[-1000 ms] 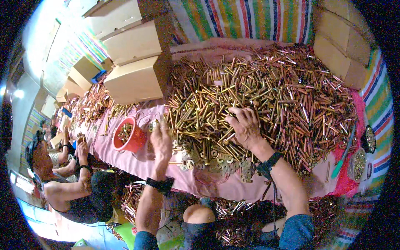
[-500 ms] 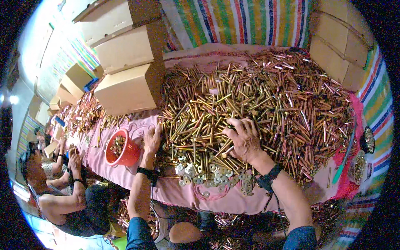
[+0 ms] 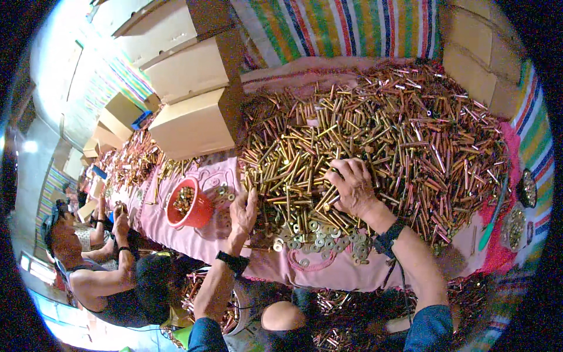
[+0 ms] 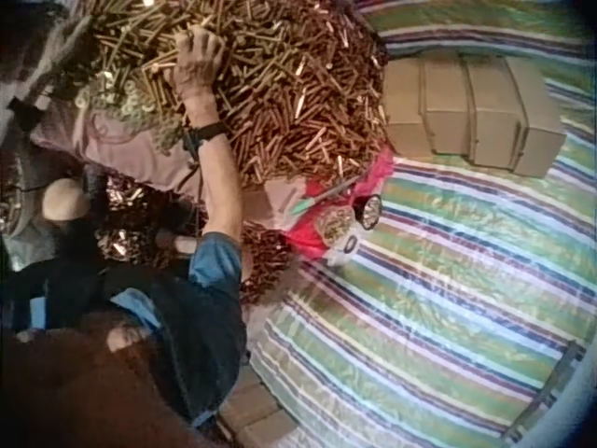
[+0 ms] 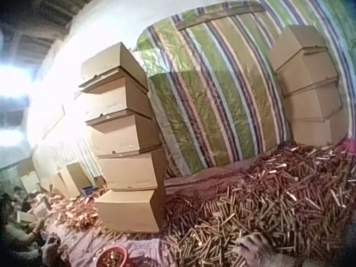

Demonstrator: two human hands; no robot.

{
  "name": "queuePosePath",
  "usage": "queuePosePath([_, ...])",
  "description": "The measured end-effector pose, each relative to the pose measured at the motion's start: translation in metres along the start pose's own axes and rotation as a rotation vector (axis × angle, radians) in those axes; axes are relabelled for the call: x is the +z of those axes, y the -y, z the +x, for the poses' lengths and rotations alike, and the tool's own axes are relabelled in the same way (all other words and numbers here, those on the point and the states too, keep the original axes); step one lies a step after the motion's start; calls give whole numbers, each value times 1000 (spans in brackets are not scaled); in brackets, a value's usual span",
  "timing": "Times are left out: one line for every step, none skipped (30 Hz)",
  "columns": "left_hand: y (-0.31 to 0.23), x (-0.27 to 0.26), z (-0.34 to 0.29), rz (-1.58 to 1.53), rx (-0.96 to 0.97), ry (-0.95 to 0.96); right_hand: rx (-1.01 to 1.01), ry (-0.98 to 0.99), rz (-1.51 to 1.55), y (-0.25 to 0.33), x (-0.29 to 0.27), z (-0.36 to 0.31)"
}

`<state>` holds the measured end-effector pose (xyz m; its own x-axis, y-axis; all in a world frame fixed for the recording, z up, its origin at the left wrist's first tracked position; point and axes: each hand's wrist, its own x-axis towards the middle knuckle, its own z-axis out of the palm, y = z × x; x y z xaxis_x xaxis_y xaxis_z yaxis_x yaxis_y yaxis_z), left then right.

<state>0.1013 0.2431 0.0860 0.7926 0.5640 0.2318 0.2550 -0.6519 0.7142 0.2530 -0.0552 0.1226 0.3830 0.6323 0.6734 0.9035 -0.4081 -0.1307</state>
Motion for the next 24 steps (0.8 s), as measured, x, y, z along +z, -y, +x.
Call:
queuePosePath([-3, 5, -5, -51, -33, 1, 0, 1, -4, -1, 0, -1])
queuePosePath([-2, 9, -8, -18, 15, -31, -3, -8, 1, 1, 0, -1])
queuePosePath([-1, 10, -13, 34, -42, 7, -12, -1, -1, 1, 0, -1])
queuePosePath([1, 12, -15, 71, -19, -42, -21, 6, -3, 1, 1, 0])
queuePosePath([-1, 15, -18, 106, 2, -90, -30, 15, -7, 0, 0, 1])
queuePosePath([-4, 19, -22, 97, -47, -111, -28, 6, 6, 1, -2, 2])
queuePosePath([-7, 24, -26, 89, -96, -132, -23, -11, 20, 3, -4, 5])
queuePosePath([-14, 30, -33, 74, -152, -142, -12, -14, 29, 4, -6, 2])
queuePosePath([-21, 34, -37, 43, -137, -194, -1, -17, 39, 4, -7, 0])
queuePosePath([-28, 38, -37, 12, -122, -245, -19, -19, 22, 0, -3, 1])
queuePosePath([-37, 41, -40, -16, -115, -292, -25, -31, 26, -2, 3, -3])
queuePosePath([-54, 34, -43, 34, -132, -291, -28, -27, 21, -3, 6, -4])
queuePosePath([-38, 39, -42, 50, -114, -289, -31, -22, 16, -2, 8, -5])
queuePosePath([-41, 35, -43, 48, -118, -300, -22, 5, 18, 0, 7, -4])
queuePosePath([-46, 32, -44, 46, -122, -311, -34, 26, -47, -2, 10, -4])
queuePosePath([-34, 39, -42, 89, -125, -348, -31, 16, -25, -2, 9, -5])
queuePosePath([-40, 40, -43, 53, -158, -317, -27, 3, -7, -2, 7, -4])
queuePosePath([-47, 41, -45, 18, -192, -285, -25, 13, -3, -3, 3, -4])
queuePosePath([-54, 42, -46, -19, -225, -253, -24, -4, 19, -3, 0, -3])
queuePosePath([-59, 46, -49, -32, -232, -264, -23, -20, 40, 0, -3, -2])
queuePosePath([-63, 48, -51, -64, -248, -244, -23, -35, 58, 1, -6, -1])
queuePosePath([-67, 50, -54, -96, -264, -223, -33, 50, 14, -1, -9, -3])
queuePosePath([-72, 51, -56, -129, -279, -205, -25, 113, 9, 1, -13, -3])
queuePosePath([-91, 50, -63, -151, -261, -220, -7, 189, 22, 3, -20, -6])
